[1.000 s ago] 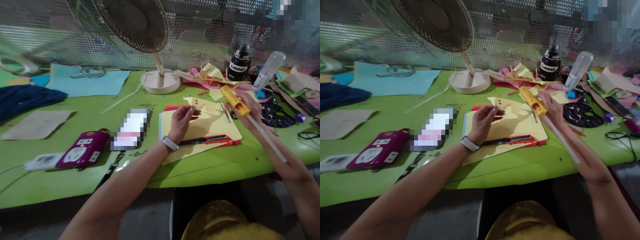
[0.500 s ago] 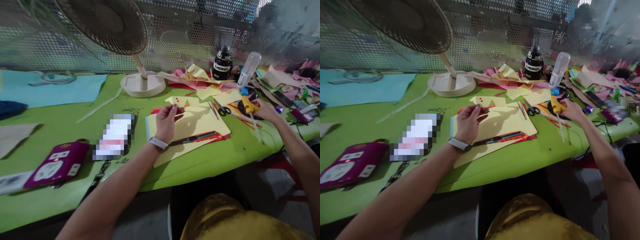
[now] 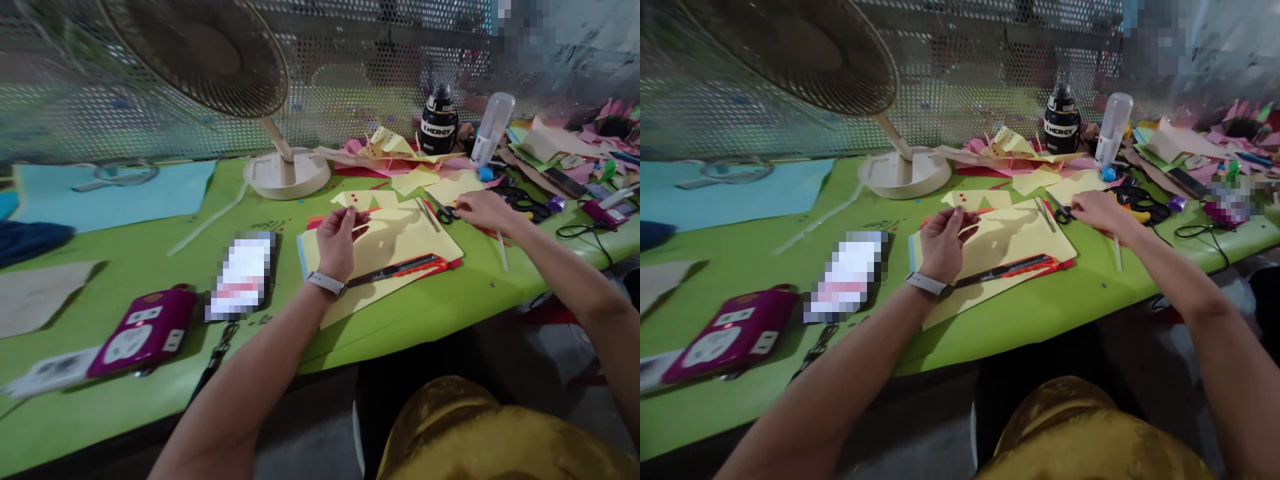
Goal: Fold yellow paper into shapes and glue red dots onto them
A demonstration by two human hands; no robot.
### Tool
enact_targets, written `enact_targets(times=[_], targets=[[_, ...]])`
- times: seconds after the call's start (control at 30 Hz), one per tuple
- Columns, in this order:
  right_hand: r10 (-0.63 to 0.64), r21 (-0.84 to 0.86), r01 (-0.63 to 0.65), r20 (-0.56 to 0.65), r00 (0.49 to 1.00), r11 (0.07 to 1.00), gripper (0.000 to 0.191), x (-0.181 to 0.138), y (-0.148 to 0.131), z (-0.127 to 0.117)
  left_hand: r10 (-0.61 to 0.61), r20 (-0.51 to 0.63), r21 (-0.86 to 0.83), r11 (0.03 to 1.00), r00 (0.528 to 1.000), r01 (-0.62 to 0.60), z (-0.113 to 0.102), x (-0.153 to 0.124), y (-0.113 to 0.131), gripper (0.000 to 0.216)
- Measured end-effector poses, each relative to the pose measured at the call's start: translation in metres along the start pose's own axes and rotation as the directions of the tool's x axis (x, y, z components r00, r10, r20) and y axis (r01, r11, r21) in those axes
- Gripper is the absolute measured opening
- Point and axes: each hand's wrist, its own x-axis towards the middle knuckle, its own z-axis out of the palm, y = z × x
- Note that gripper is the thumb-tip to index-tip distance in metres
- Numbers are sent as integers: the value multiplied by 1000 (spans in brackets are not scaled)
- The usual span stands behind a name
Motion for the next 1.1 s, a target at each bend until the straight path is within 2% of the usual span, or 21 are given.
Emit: enact_targets(times=[0.07, 0.17, 0.23, 0.3, 0.4, 0.47, 0.53, 0.6, 0.67, 0.7, 0.77, 0.83, 0.87, 0.9, 0.93, 1.0, 1.07, 1.1], targets=[[-68, -56, 67, -14, 998, 996, 27, 16, -17, 11, -1, -7, -8, 1000, 1000, 1, 0, 1, 0, 31], [-318, -160, 316, 17, 948, 935, 29, 33, -26, 25, -19, -8, -45, 999, 1000, 18, 0, 2, -1, 29], [-493, -284, 486, 50, 869, 827, 22, 40, -27, 30, -41, -12, -73, 997, 999, 40, 1, 2, 0, 29], [-646, -403, 615, 71, 760, 678, 22, 46, -27, 33, -55, -14, -83, 995, 998, 54, 2, 1, 0, 29], [-807, -520, 729, 119, 578, 445, 21, 56, -26, 31, -66, -15, -86, 994, 998, 64, 2, 0, 1, 30], [-861, -557, 766, 167, 481, 320, 20, 63, -24, 29, -80, -23, -89, 993, 997, 77, 2, 0, 2, 30], [-889, -575, 779, 185, 420, 249, 20, 66, -21, 28, -97, -31, -88, 992, 995, 94, 1, 0, 2, 30], [-902, -586, 772, 154, 403, 245, 22, 66, -19, 27, -110, -37, -90, 990, 993, 107, 2, 0, 2, 29], [-904, -566, 767, 87, 419, 301, 26, 63, -17, 28, -114, -42, -96, 989, 993, 110, 2, 1, 2, 29], [-896, -537, 764, 33, 443, 358, 26, 61, -16, 29, -114, -42, -98, 989, 993, 109, 2, 1, 2, 29], [-838, -409, 741, -132, 529, 533, 21, 57, -15, 30, -116, -38, -101, 989, 993, 111, 2, 1, 1, 30], [-642, -141, 642, -369, 673, 754, 14, 54, -15, 31, -121, -32, -111, 987, 992, 117, 2, 1, 1, 32], [-475, 56, 564, -476, 741, 824, 13, 54, -16, 31, -124, -30, -117, 986, 992, 119, 2, 0, 1, 33], [-281, 277, 481, -537, 796, 832, 14, 55, -16, 30, -125, -29, -123, 985, 992, 120, 2, 0, 1, 34], [-89, 493, 399, -539, 838, 773, 15, 56, -16, 29, -123, -26, -127, 985, 992, 119, 2, 0, 1, 35], [196, 812, 244, -398, 896, 531, 18, 60, -16, 25, -118, -16, -128, 985, 993, 115, 2, -1, 1, 35], [321, 954, 76, -171, 931, 289, 19, 64, -15, 21, -115, -11, -122, 986, 993, 113, 3, -1, 2, 35], [347, 979, 0, -72, 935, 203, 19, 65, -14, 20, -116, -11, -120, 986, 993, 114, 3, -1, 2, 34]])
